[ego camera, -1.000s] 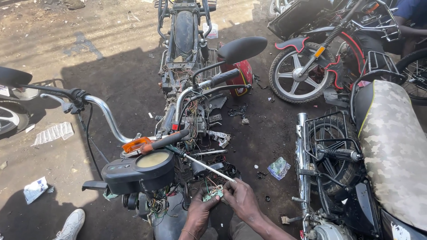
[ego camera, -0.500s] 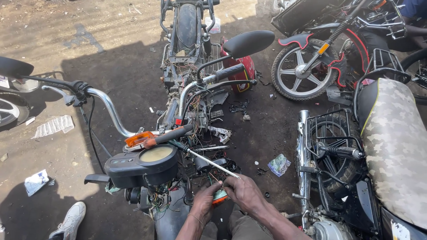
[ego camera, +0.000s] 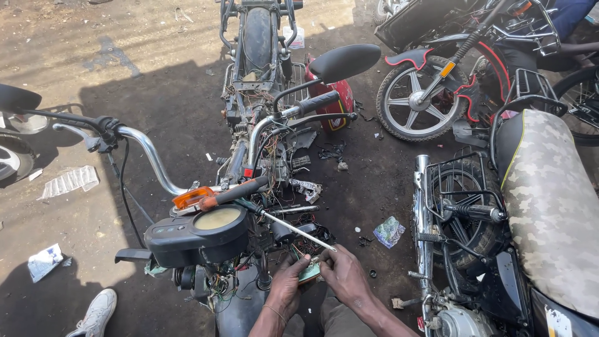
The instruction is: The person repairs the electrical wiring on a motorcycle's handlebar area. They use pliers to strip wires and a screwdriver to tighten connections on an orange electrical component, likely a switch or connector.
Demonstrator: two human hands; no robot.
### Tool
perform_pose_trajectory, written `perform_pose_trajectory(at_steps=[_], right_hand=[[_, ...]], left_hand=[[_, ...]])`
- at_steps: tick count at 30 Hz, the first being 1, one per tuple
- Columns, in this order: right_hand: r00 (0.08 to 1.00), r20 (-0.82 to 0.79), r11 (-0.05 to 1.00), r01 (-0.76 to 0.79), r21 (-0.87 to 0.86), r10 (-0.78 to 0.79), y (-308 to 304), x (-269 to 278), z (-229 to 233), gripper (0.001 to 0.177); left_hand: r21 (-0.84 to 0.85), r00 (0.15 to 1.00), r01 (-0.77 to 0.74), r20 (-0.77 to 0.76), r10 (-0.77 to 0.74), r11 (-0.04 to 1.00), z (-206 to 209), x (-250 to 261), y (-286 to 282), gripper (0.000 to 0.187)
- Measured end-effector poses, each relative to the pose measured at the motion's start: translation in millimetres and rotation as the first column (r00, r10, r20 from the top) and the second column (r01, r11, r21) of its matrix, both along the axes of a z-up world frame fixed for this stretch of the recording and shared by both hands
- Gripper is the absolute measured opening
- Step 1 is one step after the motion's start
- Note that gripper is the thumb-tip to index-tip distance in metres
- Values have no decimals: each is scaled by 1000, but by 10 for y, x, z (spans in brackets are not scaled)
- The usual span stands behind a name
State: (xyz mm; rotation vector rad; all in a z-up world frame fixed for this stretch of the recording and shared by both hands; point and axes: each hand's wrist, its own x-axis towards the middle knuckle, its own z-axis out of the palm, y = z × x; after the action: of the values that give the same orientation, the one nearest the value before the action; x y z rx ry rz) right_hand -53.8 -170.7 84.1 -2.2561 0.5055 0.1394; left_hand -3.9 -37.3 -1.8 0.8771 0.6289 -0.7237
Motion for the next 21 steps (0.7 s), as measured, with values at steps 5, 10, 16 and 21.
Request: perform_pose_trajectory(at_steps=[5,10,16,21], right_hand=[[1000,14,999,-3,48,3,72,-37,14,9],[996,92,1000,4,20,-6,82,-30,-44,13],[991,128,997,-36,-64,44,101,-18,-143,25],[974,145,959,-134,-250,174,80,-41,-274,13]], left_hand=[[67,1000,17,-17,-15,998,46,-13,5,15],[97,998,53,-18,-52,994,43,-27,-18,14],[76,999,12,44,-15,997,74,-70,-21,15],[171,987,41,145,-66,984,160,-61,-23,24]])
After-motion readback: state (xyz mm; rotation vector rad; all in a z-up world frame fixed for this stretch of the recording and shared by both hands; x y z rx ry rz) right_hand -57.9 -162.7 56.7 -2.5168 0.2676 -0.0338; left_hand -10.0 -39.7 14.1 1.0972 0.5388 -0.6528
